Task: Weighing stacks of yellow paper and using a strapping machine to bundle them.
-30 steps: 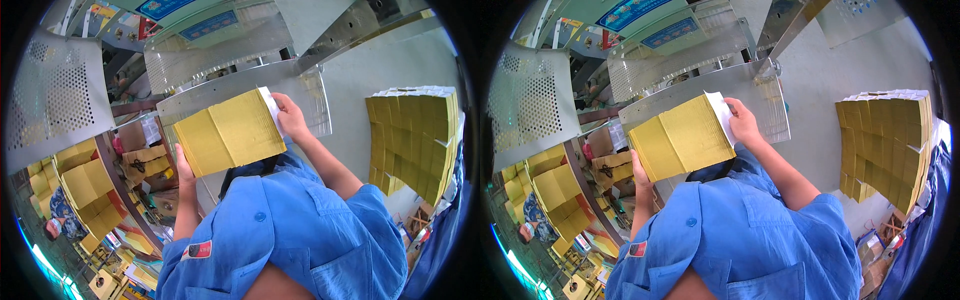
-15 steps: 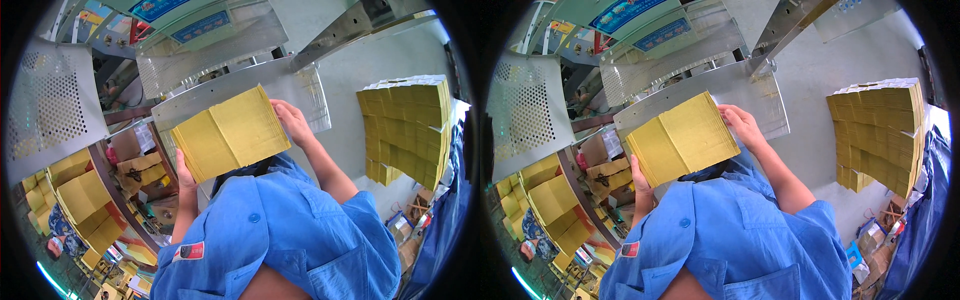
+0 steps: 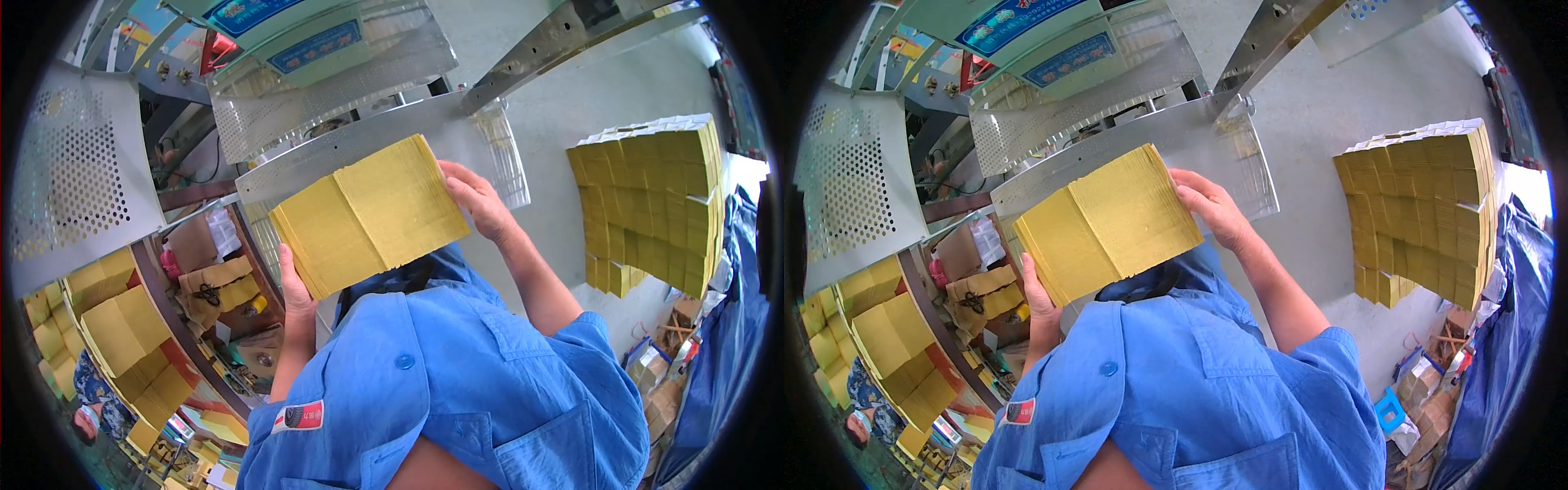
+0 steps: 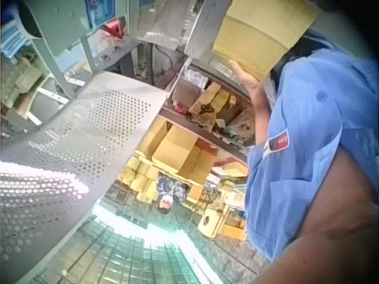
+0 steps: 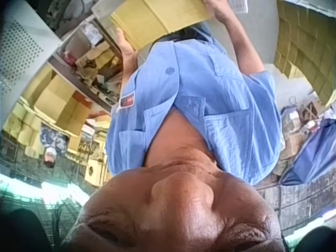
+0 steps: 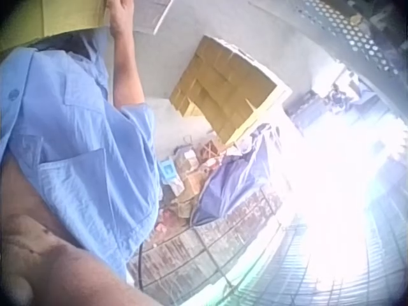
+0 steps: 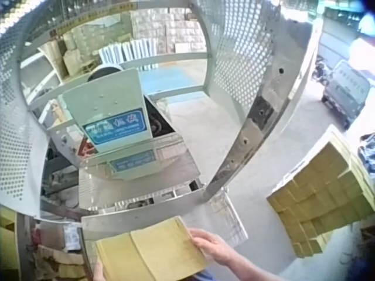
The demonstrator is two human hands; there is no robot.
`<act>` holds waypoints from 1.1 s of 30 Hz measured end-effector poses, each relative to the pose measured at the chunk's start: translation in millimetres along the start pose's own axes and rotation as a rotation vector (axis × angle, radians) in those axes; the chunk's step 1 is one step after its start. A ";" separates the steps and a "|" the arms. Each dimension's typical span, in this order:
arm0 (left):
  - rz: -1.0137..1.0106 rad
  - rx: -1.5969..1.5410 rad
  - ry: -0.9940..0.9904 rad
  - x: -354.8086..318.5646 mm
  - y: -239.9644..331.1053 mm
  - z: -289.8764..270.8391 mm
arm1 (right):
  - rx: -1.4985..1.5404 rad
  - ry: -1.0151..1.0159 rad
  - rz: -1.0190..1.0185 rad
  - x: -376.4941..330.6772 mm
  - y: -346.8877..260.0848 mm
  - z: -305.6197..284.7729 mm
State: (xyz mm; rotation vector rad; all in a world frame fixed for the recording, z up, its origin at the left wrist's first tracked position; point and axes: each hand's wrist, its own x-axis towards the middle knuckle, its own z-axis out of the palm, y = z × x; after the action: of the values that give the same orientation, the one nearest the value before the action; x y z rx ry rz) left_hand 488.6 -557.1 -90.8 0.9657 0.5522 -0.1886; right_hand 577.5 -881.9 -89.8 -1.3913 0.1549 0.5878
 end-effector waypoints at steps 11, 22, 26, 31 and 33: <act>0.016 -0.052 0.038 12.7 -6.0 29.7 | 0.375 -0.045 0.174 18.8 -3.1 -4.1; 0.531 1.090 -0.129 54.6 -35.7 4.2 | 0.383 -0.035 -0.269 69.0 -28.8 -31.9; 0.529 1.008 -0.136 56.8 -49.5 27.7 | 0.483 0.079 -0.341 65.7 -19.3 -31.7; 0.622 0.999 -0.144 80.8 -46.5 57.9 | 0.191 0.542 -0.372 71.1 -13.8 -37.0; 0.585 1.023 -0.169 89.4 -47.0 66.7 | 0.132 0.593 -0.383 74.9 -7.9 -46.0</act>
State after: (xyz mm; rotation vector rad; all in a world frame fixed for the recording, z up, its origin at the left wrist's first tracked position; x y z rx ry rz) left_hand 570.0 -630.4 -142.2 2.0364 -0.0476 -0.0089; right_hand 655.6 -903.9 -124.6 -1.3857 0.3835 -0.1622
